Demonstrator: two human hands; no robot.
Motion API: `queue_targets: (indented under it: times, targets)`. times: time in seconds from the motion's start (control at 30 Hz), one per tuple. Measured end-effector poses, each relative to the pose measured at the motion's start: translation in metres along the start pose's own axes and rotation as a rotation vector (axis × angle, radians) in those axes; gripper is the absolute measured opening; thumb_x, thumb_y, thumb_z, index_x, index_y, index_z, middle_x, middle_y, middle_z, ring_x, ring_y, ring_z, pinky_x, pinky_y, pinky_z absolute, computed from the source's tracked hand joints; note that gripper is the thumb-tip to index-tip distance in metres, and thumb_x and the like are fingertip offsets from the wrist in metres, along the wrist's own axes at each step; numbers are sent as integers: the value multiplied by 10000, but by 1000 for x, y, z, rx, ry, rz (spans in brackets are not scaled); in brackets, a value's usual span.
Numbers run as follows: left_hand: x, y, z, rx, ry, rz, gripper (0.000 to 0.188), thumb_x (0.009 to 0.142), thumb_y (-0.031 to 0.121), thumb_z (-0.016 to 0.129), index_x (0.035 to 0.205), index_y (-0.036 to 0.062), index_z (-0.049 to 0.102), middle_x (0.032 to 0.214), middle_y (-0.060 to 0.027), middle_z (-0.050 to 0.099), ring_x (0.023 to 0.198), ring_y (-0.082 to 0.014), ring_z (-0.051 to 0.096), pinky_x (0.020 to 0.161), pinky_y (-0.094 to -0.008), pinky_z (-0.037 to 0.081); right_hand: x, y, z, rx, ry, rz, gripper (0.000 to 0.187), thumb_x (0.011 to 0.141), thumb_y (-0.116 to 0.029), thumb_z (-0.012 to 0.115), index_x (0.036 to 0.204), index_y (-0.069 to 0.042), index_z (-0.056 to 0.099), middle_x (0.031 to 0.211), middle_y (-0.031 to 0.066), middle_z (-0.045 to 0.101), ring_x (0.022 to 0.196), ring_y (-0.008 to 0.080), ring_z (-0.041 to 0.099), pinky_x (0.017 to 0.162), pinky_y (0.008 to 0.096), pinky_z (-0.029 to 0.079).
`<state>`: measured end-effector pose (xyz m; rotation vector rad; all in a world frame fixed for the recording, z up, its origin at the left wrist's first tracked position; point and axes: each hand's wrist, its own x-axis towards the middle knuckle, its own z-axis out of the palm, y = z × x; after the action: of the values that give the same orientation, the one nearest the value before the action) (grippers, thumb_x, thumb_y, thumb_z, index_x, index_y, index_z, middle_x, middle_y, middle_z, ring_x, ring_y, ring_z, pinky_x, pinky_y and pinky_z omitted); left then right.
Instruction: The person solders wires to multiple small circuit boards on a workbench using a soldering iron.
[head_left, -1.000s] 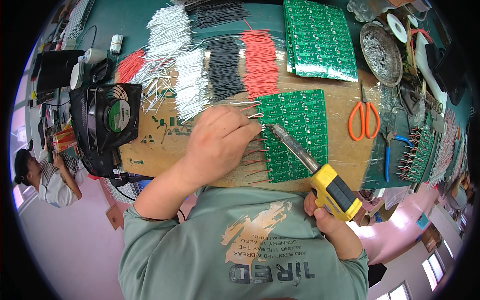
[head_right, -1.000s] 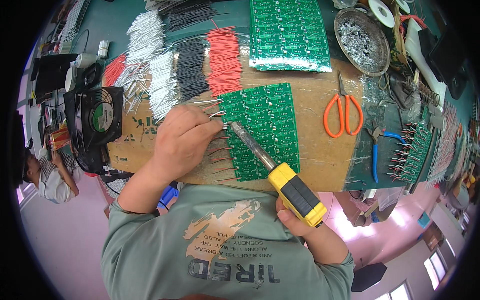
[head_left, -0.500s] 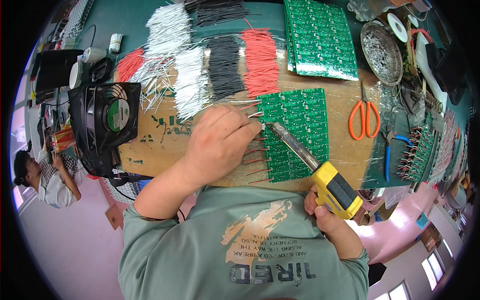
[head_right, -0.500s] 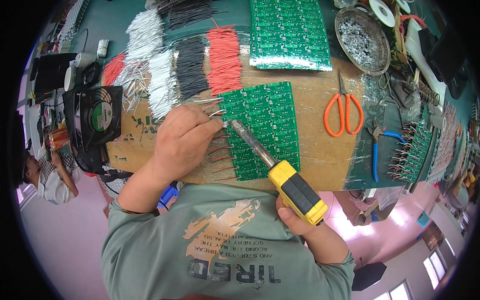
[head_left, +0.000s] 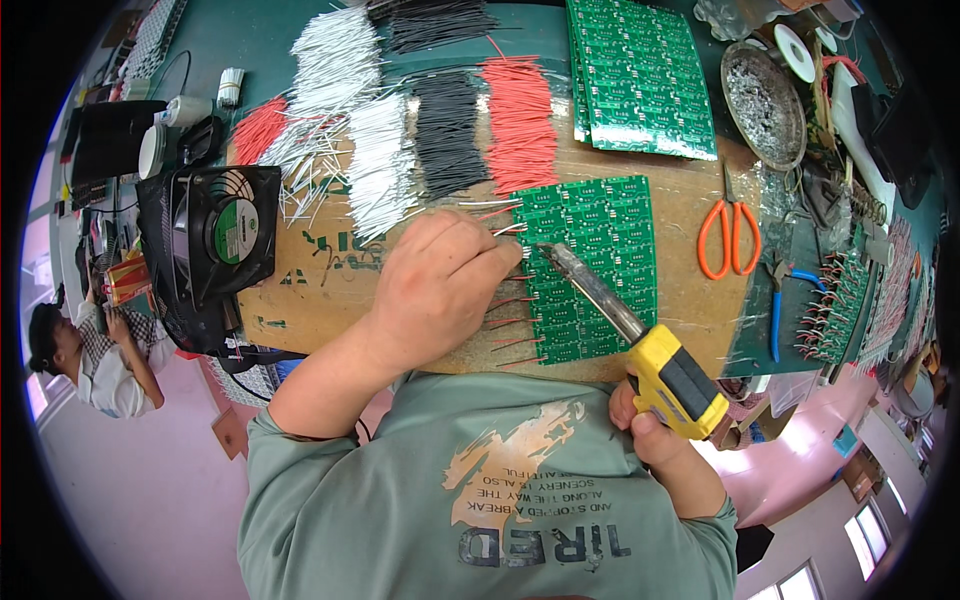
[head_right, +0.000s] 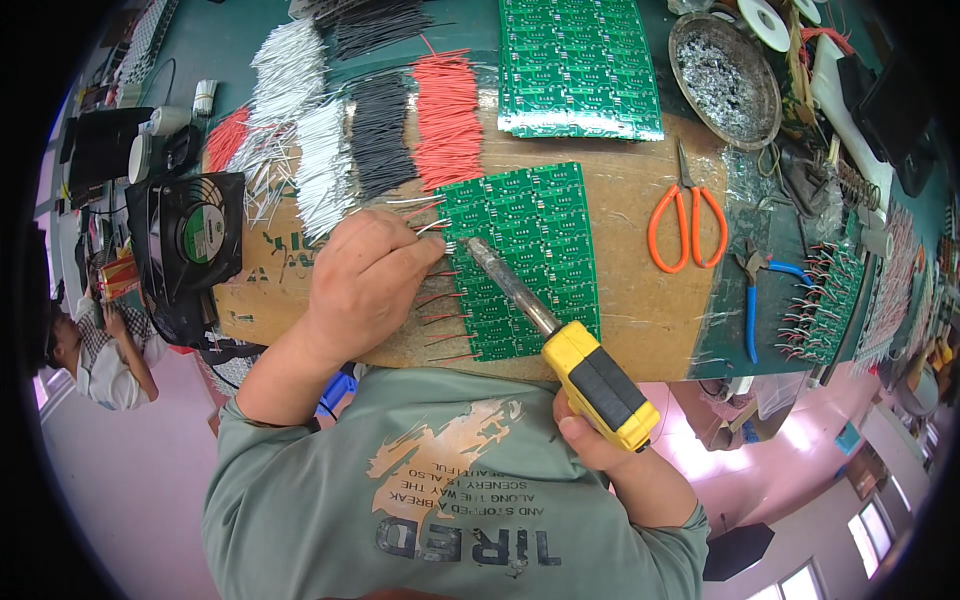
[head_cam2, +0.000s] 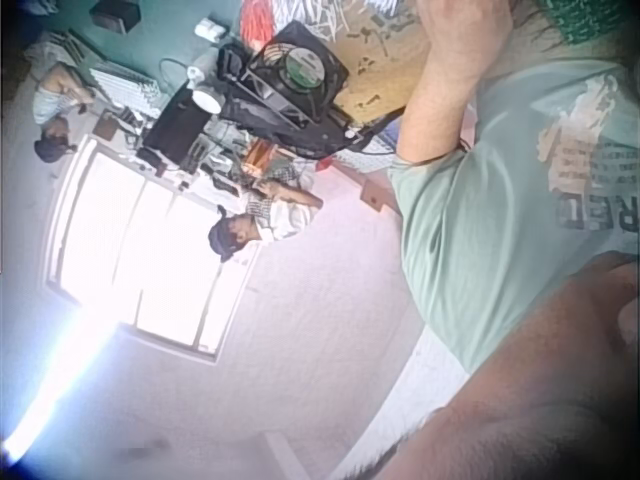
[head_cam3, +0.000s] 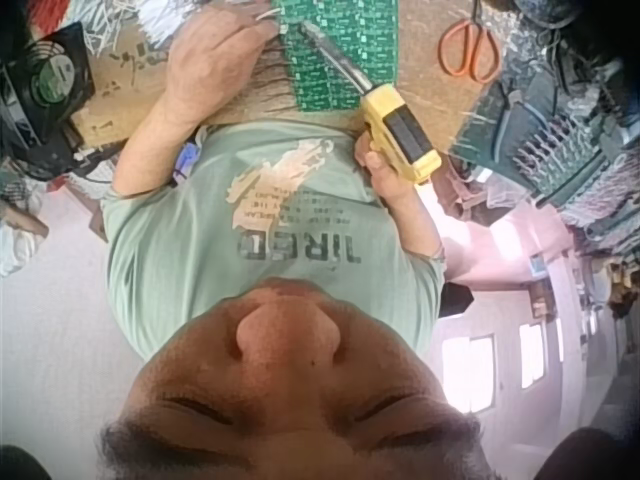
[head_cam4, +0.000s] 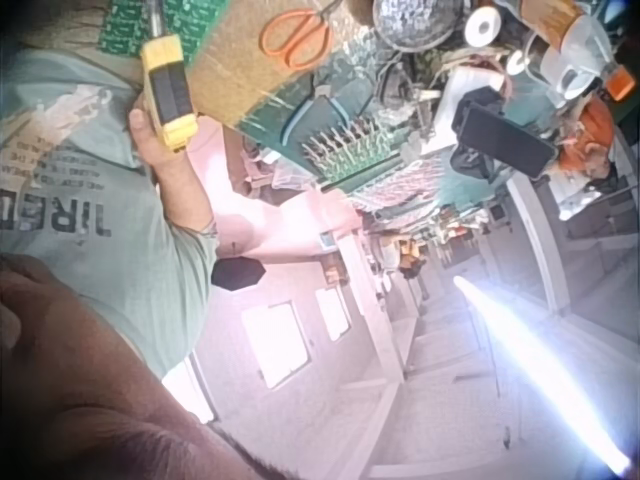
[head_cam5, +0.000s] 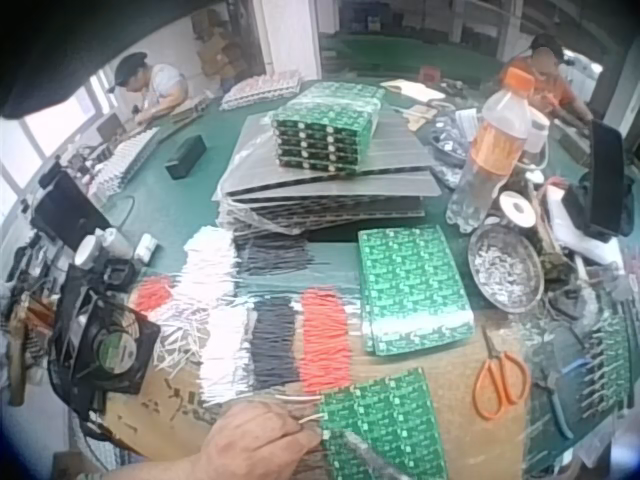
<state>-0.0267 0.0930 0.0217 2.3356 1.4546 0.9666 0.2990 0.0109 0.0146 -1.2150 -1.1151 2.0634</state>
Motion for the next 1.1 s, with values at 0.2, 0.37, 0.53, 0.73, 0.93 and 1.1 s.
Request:
queue_targets:
  times: [0.2, 0.37, 0.53, 0.73, 0.93, 1.1]
  targets:
    - [1, 2, -1, 6, -6, -3, 309, 683, -39, 758, 981, 39, 741, 852, -61, 613, 813, -259, 642, 707, -372, 514, 2, -3, 1, 23, -7, -34, 749, 904, -485, 778, 1424, -70, 434, 785, 2, 476, 680, 139, 476, 605, 299, 422]
    - [0, 0, -1, 3, 8, -4, 309, 675, -37, 766, 973, 43, 739, 848, -59, 613, 815, -262, 640, 712, -373, 508, 9, -16, 9, 151, -16, -83, 338, 945, -349, 737, 862, -74, 558, 736, 17, 527, 655, 136, 515, 584, 297, 426]
    - [0, 3, -2, 23, -5, -21, 288, 688, -30, 768, 963, 48, 737, 863, -58, 623, 812, -264, 635, 735, -384, 497, 8, -16, 9, 179, -25, -78, 356, 933, -362, 754, 858, -75, 557, 741, 15, 526, 656, 134, 509, 589, 291, 424]
    - [3, 11, -12, 13, -8, -3, 272, 716, -28, 758, 976, 47, 745, 875, -57, 639, 806, -265, 629, 737, -387, 489, -4, 2, -5, 106, -28, -103, 364, 926, -371, 759, 870, -66, 570, 724, 25, 555, 646, 145, 547, 580, 298, 433]
    - [-9, 14, -6, -83, -59, -29, 292, 712, -29, 751, 997, 37, 753, 869, -65, 648, 806, -271, 639, 721, -383, 497, -10, 9, -19, -231, -54, -166, 339, 911, -372, 746, 846, -77, 593, 696, 30, 588, 614, 200, 582, 575, 333, 455]
    - [-11, 14, -5, -79, -65, -58, 299, 705, -27, 752, 996, 40, 755, 861, -66, 650, 820, -273, 654, 719, -382, 514, -10, 11, -19, -292, -51, -153, 329, 904, -369, 748, 850, -80, 599, 698, 32, 594, 617, 214, 586, 584, 339, 464]
